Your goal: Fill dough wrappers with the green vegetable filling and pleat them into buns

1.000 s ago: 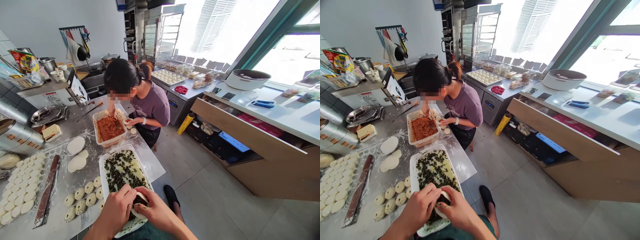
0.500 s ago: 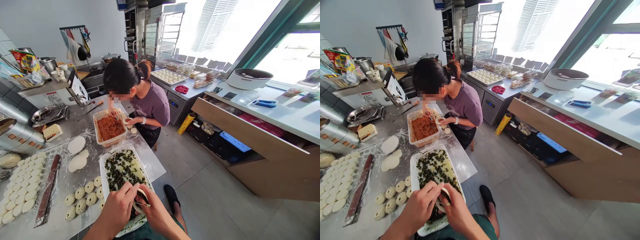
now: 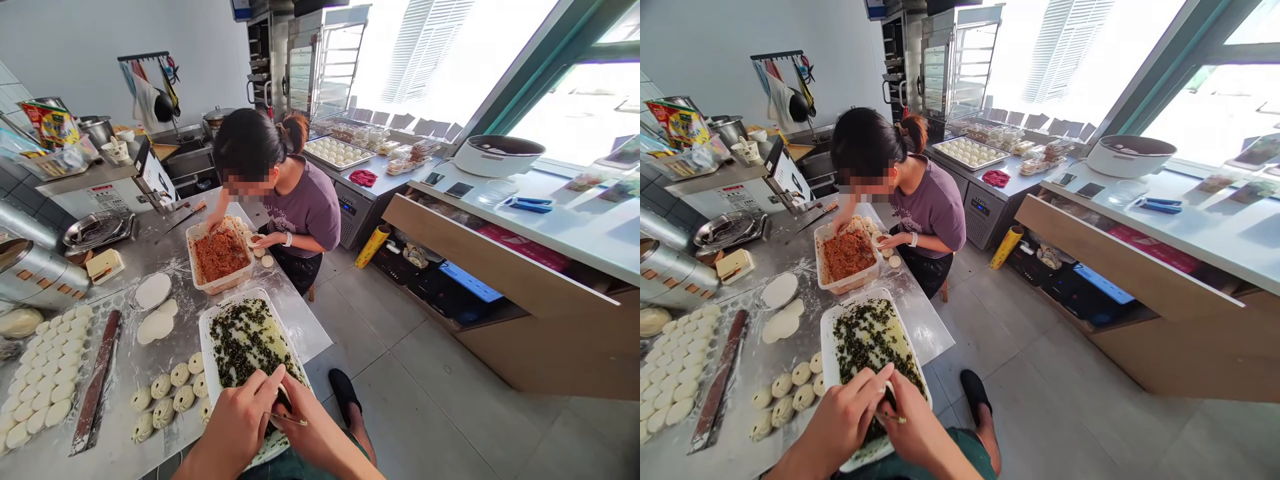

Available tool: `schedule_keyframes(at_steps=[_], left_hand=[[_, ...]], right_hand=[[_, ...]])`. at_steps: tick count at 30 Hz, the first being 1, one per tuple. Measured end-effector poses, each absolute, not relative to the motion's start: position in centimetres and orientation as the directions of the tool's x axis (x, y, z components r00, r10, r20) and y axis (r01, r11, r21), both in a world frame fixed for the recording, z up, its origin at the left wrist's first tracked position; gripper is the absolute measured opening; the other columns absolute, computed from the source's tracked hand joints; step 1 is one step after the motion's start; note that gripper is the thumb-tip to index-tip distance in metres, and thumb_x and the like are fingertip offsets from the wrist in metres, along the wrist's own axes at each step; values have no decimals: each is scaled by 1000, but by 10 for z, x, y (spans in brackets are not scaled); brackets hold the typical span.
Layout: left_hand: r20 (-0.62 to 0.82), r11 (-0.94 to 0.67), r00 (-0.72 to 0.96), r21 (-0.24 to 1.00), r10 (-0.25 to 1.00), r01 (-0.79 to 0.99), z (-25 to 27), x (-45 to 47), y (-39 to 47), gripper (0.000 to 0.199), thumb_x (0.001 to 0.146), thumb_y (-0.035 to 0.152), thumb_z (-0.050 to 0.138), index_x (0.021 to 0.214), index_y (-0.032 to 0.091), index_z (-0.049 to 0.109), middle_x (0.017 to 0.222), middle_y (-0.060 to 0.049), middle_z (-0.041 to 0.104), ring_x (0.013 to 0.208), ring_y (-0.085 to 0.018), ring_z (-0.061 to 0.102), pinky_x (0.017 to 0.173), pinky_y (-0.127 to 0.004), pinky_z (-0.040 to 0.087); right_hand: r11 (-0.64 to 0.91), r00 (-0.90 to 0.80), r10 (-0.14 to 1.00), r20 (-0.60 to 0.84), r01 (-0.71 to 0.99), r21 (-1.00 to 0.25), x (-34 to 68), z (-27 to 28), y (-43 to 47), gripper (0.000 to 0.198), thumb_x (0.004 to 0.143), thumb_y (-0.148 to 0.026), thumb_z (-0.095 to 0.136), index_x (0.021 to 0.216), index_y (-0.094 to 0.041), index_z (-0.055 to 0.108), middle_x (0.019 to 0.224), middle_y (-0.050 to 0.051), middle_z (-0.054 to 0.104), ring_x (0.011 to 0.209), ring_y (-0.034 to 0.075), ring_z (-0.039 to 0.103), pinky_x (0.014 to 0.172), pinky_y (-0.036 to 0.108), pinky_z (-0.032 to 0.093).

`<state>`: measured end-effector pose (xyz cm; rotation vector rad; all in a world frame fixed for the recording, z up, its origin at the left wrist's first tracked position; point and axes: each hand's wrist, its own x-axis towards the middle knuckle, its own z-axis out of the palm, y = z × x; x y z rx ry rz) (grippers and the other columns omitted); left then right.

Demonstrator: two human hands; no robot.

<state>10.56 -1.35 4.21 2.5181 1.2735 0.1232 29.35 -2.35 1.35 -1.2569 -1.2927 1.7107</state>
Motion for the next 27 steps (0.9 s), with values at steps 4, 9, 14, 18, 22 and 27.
schedule_keyframes(at_steps=[4,9,14,18,22,27], left_hand=[[-64,-460,531,419,845,783,43,104,-11,27,105,24,39,112,29,65,100,-1,68,82,-13,71,71,-24,57],[-14,-403,486,538,874,740,47,104,-10,33,106,27,44,134,34,59,106,1,69,84,-9,71,75,-20,57],[-13,-445,513,480,858,756,46,104,-12,27,106,25,39,116,30,64,102,0,68,87,-12,72,75,-23,59],[-29,-511,563,385,826,769,47,105,-11,36,103,20,38,135,27,54,114,-4,69,92,-14,73,72,-25,59],[-65,-552,598,314,799,772,47,106,-8,34,103,20,37,130,28,56,106,-2,68,85,-15,72,67,-26,56],[-69,-566,607,294,791,770,43,106,-8,38,103,20,37,138,27,50,113,-4,67,87,-16,72,69,-28,57]], right_hand=[[-382,-435,848,-302,-108,-918,302,14,-22,31,88,-36,70,116,-25,65,107,3,70,104,25,62,94,37,51],[-473,-505,829,-240,-405,-782,298,1,-26,39,98,-57,61,121,-25,59,101,2,65,88,19,65,80,35,58],[-472,-471,838,-276,-370,-800,290,-4,-28,37,96,-56,63,117,-26,60,95,1,63,84,19,65,71,32,58],[-426,-405,860,-310,-237,-873,291,6,-24,31,95,-57,60,107,-28,64,94,2,63,85,22,63,66,30,57],[-409,-404,854,-328,-130,-904,292,12,-22,27,93,-54,60,103,-28,64,92,1,62,83,20,60,67,30,56],[-351,-391,861,-326,6,-936,294,11,-21,23,98,-44,51,104,-23,59,94,2,62,84,19,60,74,32,53]])
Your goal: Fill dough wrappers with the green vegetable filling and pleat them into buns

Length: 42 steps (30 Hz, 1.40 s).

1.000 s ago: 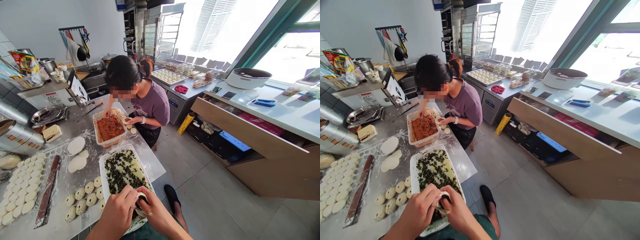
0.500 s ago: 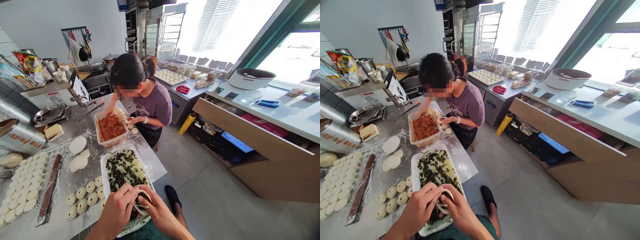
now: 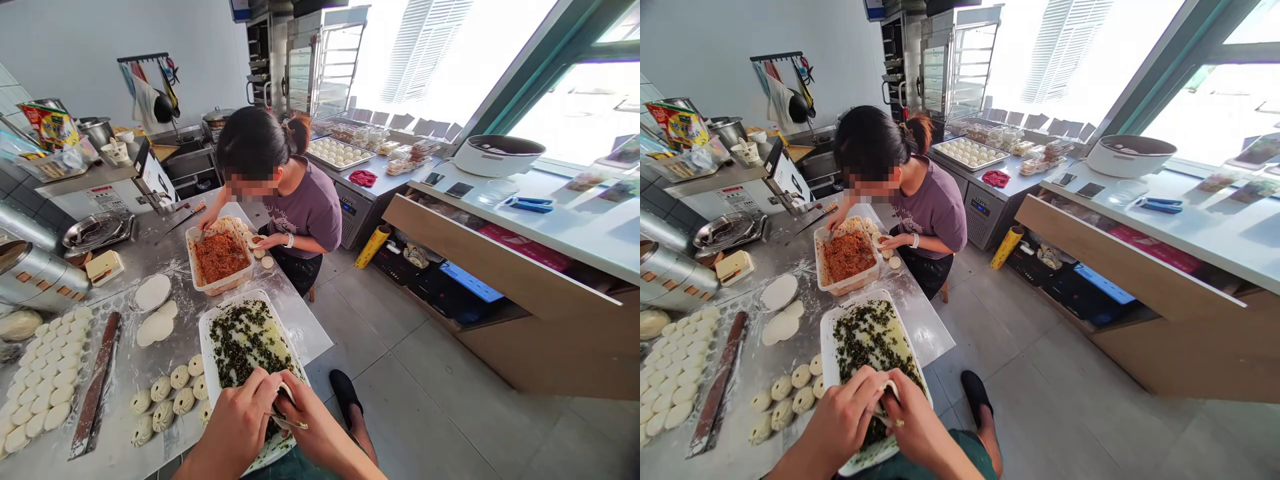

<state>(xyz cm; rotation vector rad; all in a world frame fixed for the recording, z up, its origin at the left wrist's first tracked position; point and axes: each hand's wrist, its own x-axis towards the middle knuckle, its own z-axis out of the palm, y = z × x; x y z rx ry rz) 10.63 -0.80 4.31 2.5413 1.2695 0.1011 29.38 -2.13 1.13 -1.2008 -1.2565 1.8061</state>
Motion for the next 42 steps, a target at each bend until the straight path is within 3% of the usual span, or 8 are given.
schedule_keyframes(at_steps=[6,10,14,21,27,31,35,42], left_hand=[[-80,-570,614,297,785,767,40,106,-11,28,103,19,36,116,27,59,101,-2,66,79,-17,70,65,-30,55],[-57,-609,644,271,763,746,41,106,-9,38,103,22,38,139,25,50,111,-4,68,79,-17,72,65,-30,57],[-26,-526,566,334,824,782,45,105,-4,25,104,23,39,113,28,62,98,0,67,78,-15,71,66,-28,57],[88,-547,559,377,824,747,46,106,-4,28,104,21,40,123,26,60,101,-3,70,83,-13,72,68,-22,58],[16,-594,614,274,789,756,49,110,-2,37,103,20,39,138,24,52,110,-5,70,78,-14,72,65,-25,57],[10,-591,612,272,791,759,52,111,-3,29,102,18,37,117,26,59,97,-2,68,77,-15,71,65,-26,56],[-7,-621,642,244,767,745,49,109,-6,37,103,20,37,138,23,50,110,-5,69,79,-15,72,65,-27,56],[-14,-618,644,267,765,740,45,108,-7,29,103,20,36,123,24,57,105,-4,68,79,-17,71,67,-29,57]], right_hand=[[-370,-479,794,-375,108,-923,297,13,-18,22,99,-33,39,108,-22,56,87,1,64,71,17,59,67,30,49],[-214,-452,846,-284,202,-956,303,21,-12,15,86,-26,58,101,-22,61,98,4,67,89,22,60,83,34,49],[-442,-520,783,-341,-78,-894,310,25,-10,40,89,-39,65,126,-26,58,105,3,64,90,22,60,72,31,52],[-456,-485,839,-246,-382,-804,296,10,-18,37,100,-56,55,125,-28,56,96,0,61,81,17,62,76,31,54],[-389,-428,861,-276,-201,-899,295,19,-17,35,99,-63,51,108,-30,60,89,-1,57,73,17,56,69,31,50],[-409,-465,826,-317,-110,-906,298,18,-17,34,102,-58,46,114,-28,58,91,0,60,76,18,56,70,31,49],[-272,-432,863,-263,43,-961,299,12,-18,28,102,-47,46,112,-24,58,97,3,63,89,21,58,82,34,49],[-307,-467,824,-320,107,-946,305,26,-13,26,100,-38,46,112,-23,63,107,5,70,105,27,62,91,38,50]])
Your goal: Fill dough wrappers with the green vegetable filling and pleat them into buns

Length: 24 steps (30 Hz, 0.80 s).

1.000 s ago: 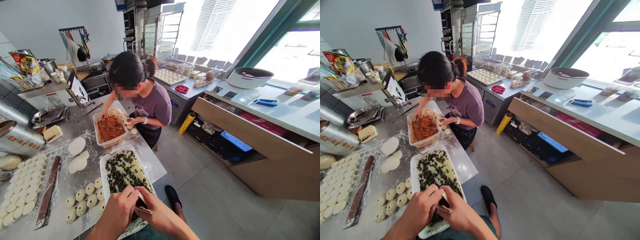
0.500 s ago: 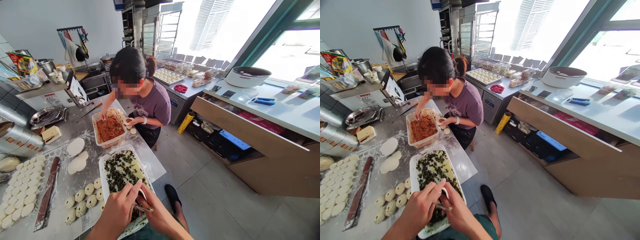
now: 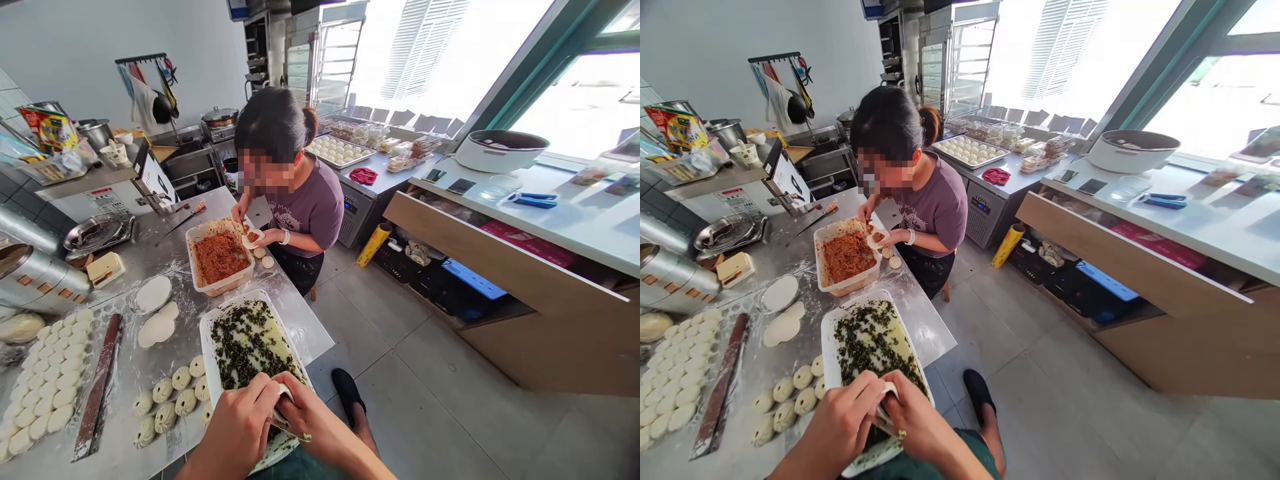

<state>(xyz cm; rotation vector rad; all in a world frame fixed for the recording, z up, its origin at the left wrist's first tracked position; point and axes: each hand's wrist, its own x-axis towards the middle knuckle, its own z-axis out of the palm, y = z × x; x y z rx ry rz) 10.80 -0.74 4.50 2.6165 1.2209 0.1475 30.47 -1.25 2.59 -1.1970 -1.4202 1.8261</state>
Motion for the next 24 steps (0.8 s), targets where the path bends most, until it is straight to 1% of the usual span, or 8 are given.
schedule_keyframes(at_steps=[2,4,7,11,15,17,20,24], left_hand=[[-18,-631,656,254,755,733,45,107,-6,36,103,22,37,136,22,51,111,-6,69,81,-17,73,67,-29,58],[-34,-608,639,269,769,747,47,106,-4,33,103,24,37,132,24,54,106,-4,69,80,-17,72,66,-30,58],[-7,-549,581,319,814,772,48,104,-1,27,103,22,38,118,27,60,99,-1,67,80,-16,72,67,-29,58],[50,-575,587,283,808,768,48,104,1,40,103,20,41,142,25,49,107,-4,70,80,-15,73,65,-27,58],[62,-587,596,283,801,759,48,107,2,30,102,17,39,124,25,58,99,-2,68,80,-15,73,66,-27,59],[51,-588,598,273,800,762,48,107,2,33,103,19,39,132,24,55,105,-4,69,79,-15,73,66,-26,59],[19,-624,635,207,773,753,47,107,3,41,103,22,40,144,22,47,111,-6,69,77,-15,73,63,-27,58],[33,-620,630,225,776,752,44,105,2,28,102,21,40,124,24,58,98,-3,67,76,-17,71,62,-28,57]], right_hand=[[-301,-482,813,-327,133,-944,307,28,-10,25,94,-37,58,115,-23,64,111,6,69,109,28,61,95,39,48],[-351,-493,800,-343,79,-933,308,28,-8,38,91,-38,63,126,-24,61,115,5,68,109,28,61,97,38,48],[-403,-479,817,-322,-74,-912,308,23,-8,39,99,-47,53,131,-25,58,115,4,67,110,25,60,98,36,49],[-337,-451,860,-238,-151,-929,302,17,-10,41,104,-56,43,131,-28,57,112,3,65,106,23,61,99,35,49],[-319,-450,863,-231,-129,-939,298,13,-11,42,105,-58,38,129,-27,54,110,4,65,103,23,61,94,36,50],[-286,-436,871,-227,-75,-955,298,12,-10,41,106,-57,37,123,-25,56,111,5,65,105,24,60,98,37,48],[-247,-440,873,-210,-28,-969,296,11,-10,40,104,-56,39,118,-24,58,107,6,63,97,23,59,90,37,51],[-367,-481,824,-299,-52,-929,297,13,-9,36,103,-51,42,124,-25,56,96,3,63,82,19,58,76,33,51]])
